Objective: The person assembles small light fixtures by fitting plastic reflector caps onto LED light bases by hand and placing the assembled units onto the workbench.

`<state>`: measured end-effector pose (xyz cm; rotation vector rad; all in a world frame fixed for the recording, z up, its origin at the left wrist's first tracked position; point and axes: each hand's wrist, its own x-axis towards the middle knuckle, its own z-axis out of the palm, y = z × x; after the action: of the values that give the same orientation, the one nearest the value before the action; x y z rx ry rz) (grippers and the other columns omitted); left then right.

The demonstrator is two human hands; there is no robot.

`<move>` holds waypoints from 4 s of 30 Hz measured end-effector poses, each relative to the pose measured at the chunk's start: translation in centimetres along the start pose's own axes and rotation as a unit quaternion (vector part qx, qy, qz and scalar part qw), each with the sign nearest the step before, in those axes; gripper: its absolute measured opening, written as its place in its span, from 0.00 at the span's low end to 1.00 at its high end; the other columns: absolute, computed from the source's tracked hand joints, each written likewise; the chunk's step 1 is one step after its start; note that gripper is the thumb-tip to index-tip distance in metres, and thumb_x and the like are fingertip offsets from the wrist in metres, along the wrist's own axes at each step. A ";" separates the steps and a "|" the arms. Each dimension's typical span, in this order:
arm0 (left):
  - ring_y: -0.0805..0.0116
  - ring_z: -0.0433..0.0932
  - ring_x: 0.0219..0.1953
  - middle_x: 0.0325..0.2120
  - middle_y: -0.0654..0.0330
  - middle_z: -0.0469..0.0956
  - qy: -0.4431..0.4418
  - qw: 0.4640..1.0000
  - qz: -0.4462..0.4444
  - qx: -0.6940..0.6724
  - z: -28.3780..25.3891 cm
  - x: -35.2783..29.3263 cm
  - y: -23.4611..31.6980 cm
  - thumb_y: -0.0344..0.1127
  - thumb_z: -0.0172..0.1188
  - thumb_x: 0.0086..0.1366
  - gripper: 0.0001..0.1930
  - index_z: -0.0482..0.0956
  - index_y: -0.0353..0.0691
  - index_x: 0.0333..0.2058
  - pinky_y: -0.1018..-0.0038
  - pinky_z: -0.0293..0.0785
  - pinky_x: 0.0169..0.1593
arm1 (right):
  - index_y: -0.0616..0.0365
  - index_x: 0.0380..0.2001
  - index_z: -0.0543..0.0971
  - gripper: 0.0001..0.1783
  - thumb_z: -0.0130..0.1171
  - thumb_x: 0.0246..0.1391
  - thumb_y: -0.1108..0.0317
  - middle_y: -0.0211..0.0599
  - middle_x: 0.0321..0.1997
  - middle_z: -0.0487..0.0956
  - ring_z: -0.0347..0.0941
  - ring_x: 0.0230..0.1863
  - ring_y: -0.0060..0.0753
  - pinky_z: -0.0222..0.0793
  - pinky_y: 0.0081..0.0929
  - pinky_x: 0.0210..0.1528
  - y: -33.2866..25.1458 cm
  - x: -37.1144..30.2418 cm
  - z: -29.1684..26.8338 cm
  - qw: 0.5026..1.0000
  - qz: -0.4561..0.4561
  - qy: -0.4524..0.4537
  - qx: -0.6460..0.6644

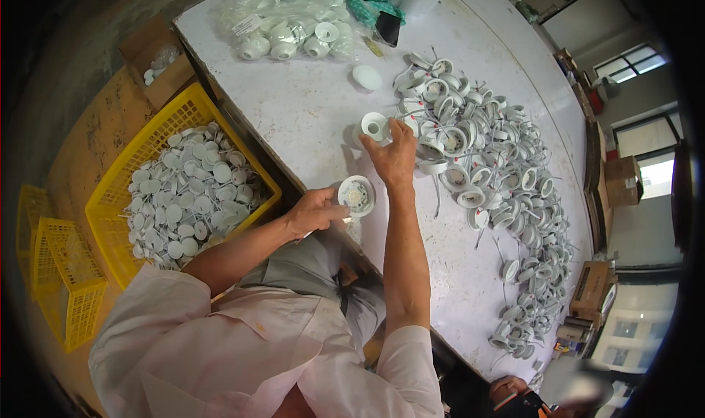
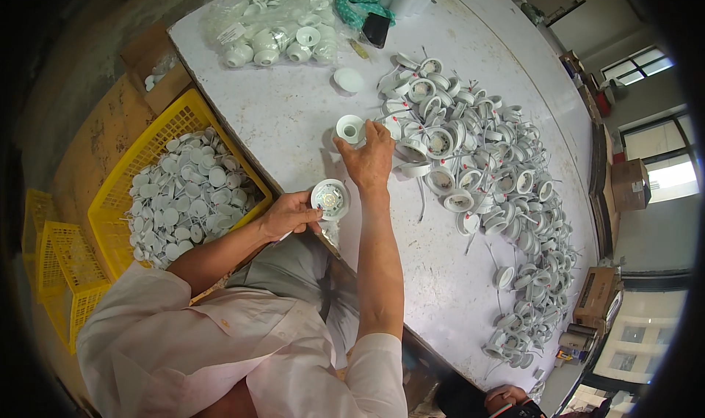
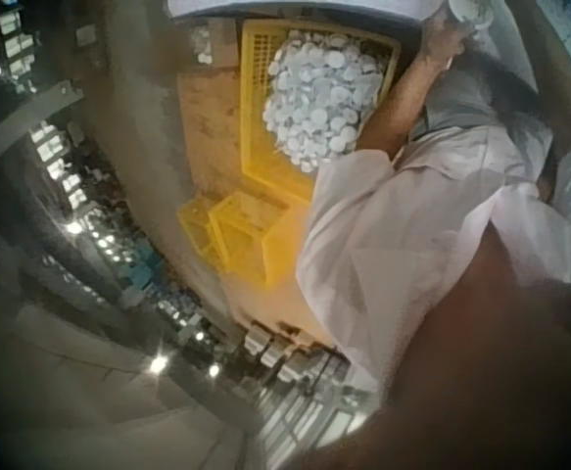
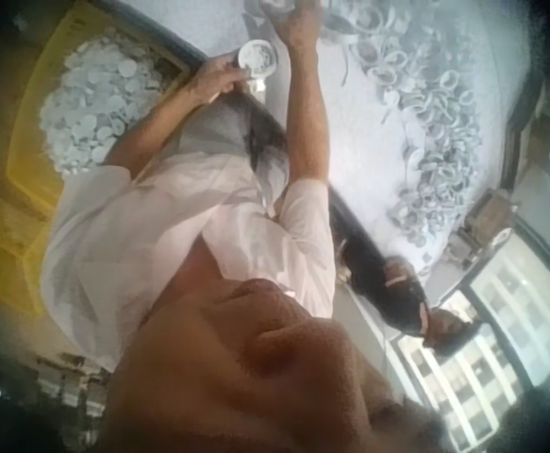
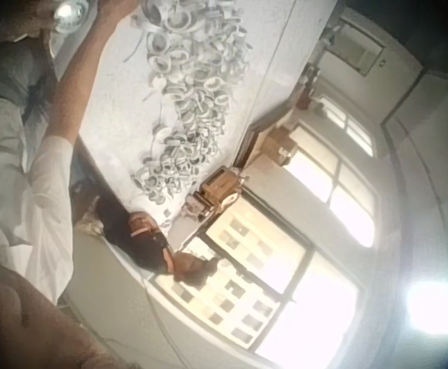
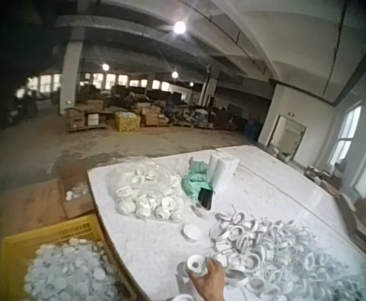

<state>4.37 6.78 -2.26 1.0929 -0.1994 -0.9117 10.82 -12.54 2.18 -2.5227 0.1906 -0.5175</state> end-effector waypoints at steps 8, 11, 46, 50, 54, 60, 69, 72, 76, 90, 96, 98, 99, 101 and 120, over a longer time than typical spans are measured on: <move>0.72 0.80 0.34 0.41 0.57 0.76 -0.008 1.000 0.013 -0.027 0.1 0.2 -0.2 0.30 0.54 0.65 0.20 0.66 0.34 0.55 0.85 0.69 0.25 | 0.65 0.52 0.72 0.38 0.73 0.36 0.60 0.51 0.50 0.71 0.67 0.51 0.48 0.65 0.38 0.53 0.2 -0.3 -0.2 0.995 0.011 0.035 0.090; 0.72 0.80 0.35 0.40 0.57 0.76 -0.009 0.998 0.029 -0.052 0.3 0.1 0.0 0.30 0.55 0.64 0.20 0.66 0.34 0.55 0.85 0.69 0.25 | 0.63 0.53 0.72 0.38 0.73 0.37 0.63 0.48 0.49 0.73 0.70 0.49 0.41 0.67 0.33 0.49 0.0 -0.3 -0.8 0.981 0.073 0.033 0.174; 0.75 0.78 0.34 0.33 0.57 0.81 0.139 0.984 0.056 0.100 6.9 1.7 -0.4 0.30 0.66 0.54 0.15 0.79 0.29 0.39 0.78 0.75 0.38 | 0.62 0.59 0.66 0.39 0.67 0.40 0.76 0.39 0.51 0.75 0.72 0.49 0.29 0.68 0.27 0.50 2.3 -21.3 -7.5 0.899 0.224 0.118 0.359; 0.74 0.78 0.33 0.32 0.56 0.81 0.143 0.982 0.043 0.112 7.2 1.8 -0.7 0.29 0.66 0.53 0.15 0.79 0.28 0.39 0.78 0.75 0.37 | 0.62 0.59 0.67 0.38 0.67 0.40 0.76 0.38 0.51 0.75 0.72 0.49 0.28 0.68 0.26 0.49 2.2 -21.5 -7.7 0.898 0.231 0.120 0.354; 0.72 0.79 0.35 0.34 0.56 0.81 0.146 0.981 0.023 0.128 7.7 1.9 -0.5 0.24 0.66 0.53 0.15 0.78 0.30 0.41 0.76 0.78 0.41 | 0.62 0.58 0.67 0.38 0.68 0.39 0.75 0.38 0.51 0.75 0.72 0.48 0.29 0.68 0.26 0.49 2.3 -21.9 -7.7 0.900 0.222 0.119 0.357; 0.73 0.79 0.36 0.35 0.56 0.80 0.127 0.987 0.005 0.103 7.8 2.0 -0.1 0.26 0.65 0.56 0.15 0.77 0.29 0.43 0.76 0.77 0.42 | 0.61 0.57 0.68 0.38 0.68 0.39 0.75 0.38 0.49 0.75 0.72 0.47 0.30 0.68 0.26 0.47 2.0 -21.5 -8.3 0.912 0.226 0.120 0.322; 0.79 0.70 0.30 0.30 0.62 0.76 0.085 0.991 0.011 0.103 7.0 1.4 -0.9 0.48 0.51 0.66 0.22 0.78 0.30 0.40 0.79 0.68 0.33 | 0.60 0.56 0.69 0.41 0.72 0.34 0.73 0.41 0.54 0.70 0.69 0.52 0.37 0.70 0.30 0.46 -0.1 -18.6 -8.3 0.969 0.105 0.088 0.206; 0.79 0.73 0.33 0.36 0.61 0.78 0.045 0.989 0.016 0.139 6.9 0.9 -0.7 0.46 0.49 0.68 0.20 0.75 0.33 0.46 0.81 0.69 0.34 | 0.62 0.56 0.68 0.43 0.74 0.32 0.71 0.44 0.55 0.69 0.68 0.52 0.41 0.70 0.29 0.47 -0.4 -17.9 -8.1 0.980 0.077 0.071 0.170; 0.76 0.74 0.37 0.37 0.60 0.78 0.033 0.985 0.055 0.159 7.6 0.7 0.0 0.41 0.55 0.64 0.19 0.75 0.31 0.47 0.80 0.71 0.39 | 0.61 0.58 0.67 0.43 0.74 0.34 0.71 0.44 0.55 0.69 0.69 0.52 0.38 0.71 0.28 0.46 -0.7 -17.8 -8.0 0.956 0.135 0.043 0.256; 0.78 0.74 0.30 0.28 0.59 0.79 0.048 0.952 0.062 0.294 8.1 0.5 0.0 0.36 0.58 0.57 0.16 0.77 0.29 0.40 0.78 0.71 0.34 | 0.67 0.46 0.76 0.17 0.60 0.55 0.68 0.33 0.27 0.78 0.70 0.25 0.18 0.66 0.15 0.28 0.6 -19.2 -6.3 0.839 0.307 0.095 0.439; 0.78 0.73 0.29 0.28 0.59 0.79 0.052 0.949 0.092 0.298 8.1 0.4 -0.3 0.36 0.57 0.58 0.16 0.77 0.29 0.41 0.78 0.70 0.33 | 0.65 0.42 0.78 0.14 0.62 0.53 0.71 0.29 0.27 0.77 0.69 0.25 0.15 0.65 0.13 0.27 0.1 -18.9 -6.2 0.825 0.335 0.113 0.441; 0.79 0.73 0.29 0.28 0.60 0.78 0.045 0.959 0.070 0.271 8.0 0.3 -0.3 0.35 0.57 0.58 0.16 0.77 0.29 0.42 0.78 0.69 0.33 | 0.65 0.41 0.78 0.14 0.64 0.52 0.70 0.28 0.24 0.76 0.68 0.24 0.14 0.64 0.13 0.26 0.1 -18.9 -6.2 0.828 0.345 0.117 0.426; 0.79 0.73 0.29 0.28 0.60 0.78 0.045 0.959 0.069 0.271 8.0 0.3 -0.2 0.35 0.57 0.58 0.16 0.77 0.29 0.42 0.78 0.69 0.33 | 0.65 0.41 0.78 0.14 0.64 0.52 0.70 0.28 0.24 0.76 0.68 0.24 0.14 0.64 0.13 0.26 0.1 -18.9 -6.2 0.828 0.345 0.117 0.426; 0.79 0.73 0.29 0.27 0.61 0.78 0.041 0.965 0.044 0.257 8.3 0.3 -0.1 0.35 0.56 0.58 0.16 0.77 0.29 0.42 0.79 0.69 0.32 | 0.65 0.39 0.78 0.13 0.64 0.51 0.70 0.27 0.23 0.75 0.67 0.23 0.13 0.63 0.13 0.26 0.1 -18.8 -6.3 0.825 0.350 0.131 0.423; 0.78 0.74 0.31 0.29 0.60 0.79 0.058 0.947 0.047 0.313 8.2 0.7 -1.2 0.32 0.54 0.56 0.15 0.78 0.29 0.41 0.78 0.71 0.35 | 0.63 0.37 0.77 0.11 0.63 0.52 0.71 0.22 0.18 0.71 0.60 0.18 0.09 0.55 0.11 0.19 -0.2 -19.1 -5.5 0.830 0.347 0.162 0.405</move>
<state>-0.37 0.56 0.47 1.7037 -0.4606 -0.7061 -8.89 -10.45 0.39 -1.3819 0.7941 -0.5542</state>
